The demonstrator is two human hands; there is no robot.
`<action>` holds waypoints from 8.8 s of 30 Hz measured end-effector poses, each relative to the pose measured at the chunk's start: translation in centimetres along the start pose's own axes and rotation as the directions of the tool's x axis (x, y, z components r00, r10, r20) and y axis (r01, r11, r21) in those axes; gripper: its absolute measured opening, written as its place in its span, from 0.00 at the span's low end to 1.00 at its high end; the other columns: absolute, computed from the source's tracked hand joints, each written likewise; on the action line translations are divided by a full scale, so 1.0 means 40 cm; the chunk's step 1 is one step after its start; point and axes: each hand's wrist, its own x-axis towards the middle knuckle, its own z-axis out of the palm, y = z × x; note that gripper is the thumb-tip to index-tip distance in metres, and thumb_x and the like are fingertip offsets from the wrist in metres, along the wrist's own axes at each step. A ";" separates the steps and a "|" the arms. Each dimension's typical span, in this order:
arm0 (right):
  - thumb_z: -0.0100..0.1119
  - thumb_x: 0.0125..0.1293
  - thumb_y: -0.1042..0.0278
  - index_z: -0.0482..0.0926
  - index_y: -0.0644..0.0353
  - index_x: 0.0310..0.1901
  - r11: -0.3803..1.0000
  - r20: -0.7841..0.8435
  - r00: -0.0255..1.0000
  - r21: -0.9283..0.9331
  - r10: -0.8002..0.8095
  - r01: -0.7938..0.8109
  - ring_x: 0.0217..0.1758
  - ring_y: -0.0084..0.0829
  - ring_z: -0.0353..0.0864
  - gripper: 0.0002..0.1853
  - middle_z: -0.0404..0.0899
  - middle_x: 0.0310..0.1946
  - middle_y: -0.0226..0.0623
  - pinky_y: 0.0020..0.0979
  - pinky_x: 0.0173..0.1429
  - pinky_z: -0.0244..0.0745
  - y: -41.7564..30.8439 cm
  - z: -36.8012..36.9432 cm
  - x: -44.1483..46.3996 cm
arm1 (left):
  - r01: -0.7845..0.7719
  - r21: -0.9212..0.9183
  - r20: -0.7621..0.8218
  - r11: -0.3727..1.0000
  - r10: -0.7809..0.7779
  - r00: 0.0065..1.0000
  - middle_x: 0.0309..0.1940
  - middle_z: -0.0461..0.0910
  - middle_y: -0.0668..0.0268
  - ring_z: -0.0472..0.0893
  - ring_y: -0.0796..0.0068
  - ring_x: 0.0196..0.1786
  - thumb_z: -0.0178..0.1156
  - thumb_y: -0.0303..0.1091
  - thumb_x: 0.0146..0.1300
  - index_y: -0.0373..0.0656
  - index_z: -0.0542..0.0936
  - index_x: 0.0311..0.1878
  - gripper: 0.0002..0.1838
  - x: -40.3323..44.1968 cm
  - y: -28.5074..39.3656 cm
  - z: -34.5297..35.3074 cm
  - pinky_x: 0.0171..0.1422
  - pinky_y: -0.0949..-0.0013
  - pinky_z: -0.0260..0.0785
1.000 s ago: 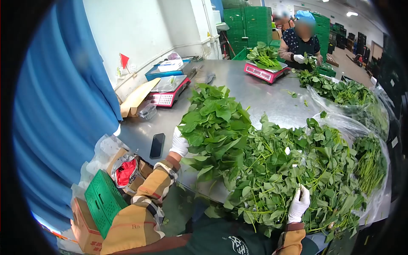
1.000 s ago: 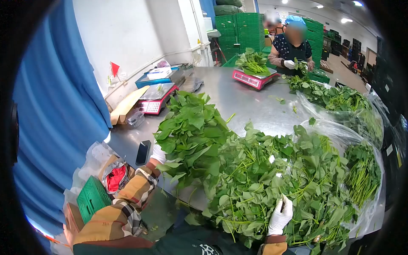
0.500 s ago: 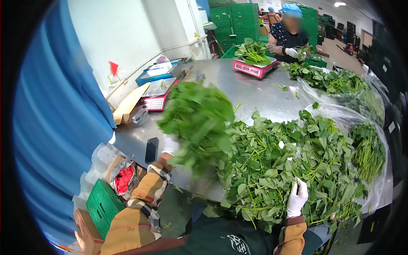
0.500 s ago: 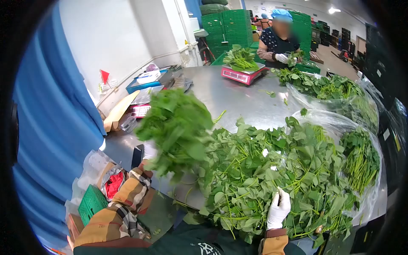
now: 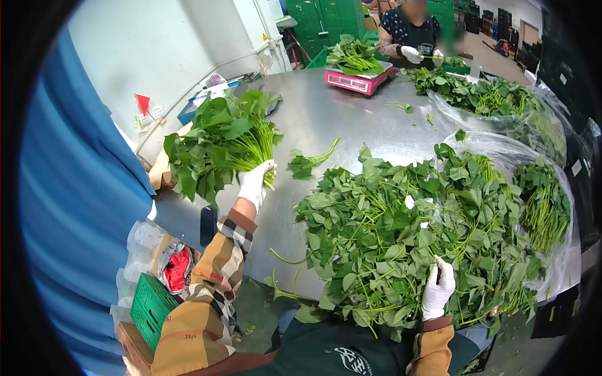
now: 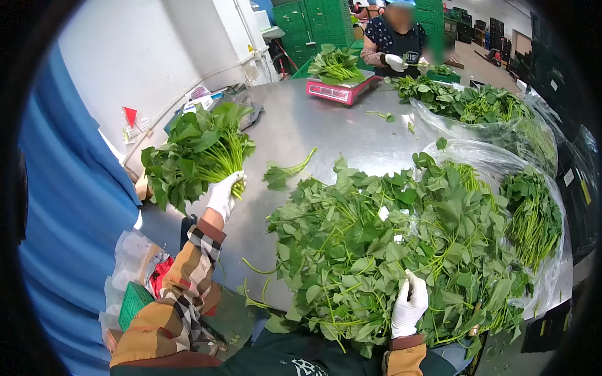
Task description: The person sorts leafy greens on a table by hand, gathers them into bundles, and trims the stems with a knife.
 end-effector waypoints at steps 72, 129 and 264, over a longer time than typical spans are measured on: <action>0.60 0.62 0.50 0.73 0.58 0.60 0.974 0.729 0.652 -0.098 0.209 -0.203 0.45 0.42 0.82 0.29 0.82 0.44 0.46 0.35 0.51 0.76 -0.058 -0.207 0.168 | -0.858 0.183 0.956 0.481 -0.292 0.040 0.52 0.77 0.51 0.77 0.54 0.55 0.59 0.42 0.64 0.36 0.73 0.57 0.23 -0.258 -0.053 1.005 0.61 0.63 0.67; 0.71 0.52 0.62 0.76 0.61 0.53 0.967 0.073 0.991 0.238 -0.111 0.091 0.45 0.38 0.83 0.27 0.82 0.43 0.44 0.33 0.52 0.76 -0.098 -0.212 0.468 | -0.149 0.297 0.955 0.943 -0.296 0.032 0.57 0.74 0.68 0.72 0.80 0.57 0.70 0.20 0.48 0.40 0.66 0.65 0.39 -0.361 -0.024 0.914 0.64 0.70 0.65; 0.53 0.64 0.55 0.72 0.66 0.42 0.778 -0.194 0.839 -0.313 0.508 -0.544 0.46 0.59 0.76 0.19 0.77 0.42 0.59 0.48 0.51 0.71 0.244 -0.581 0.004 | 0.441 -0.074 0.789 0.894 -0.218 0.574 0.39 0.83 0.63 0.82 0.68 0.43 0.59 0.31 0.62 0.41 0.80 0.43 0.08 -0.522 0.123 0.689 0.52 0.63 0.76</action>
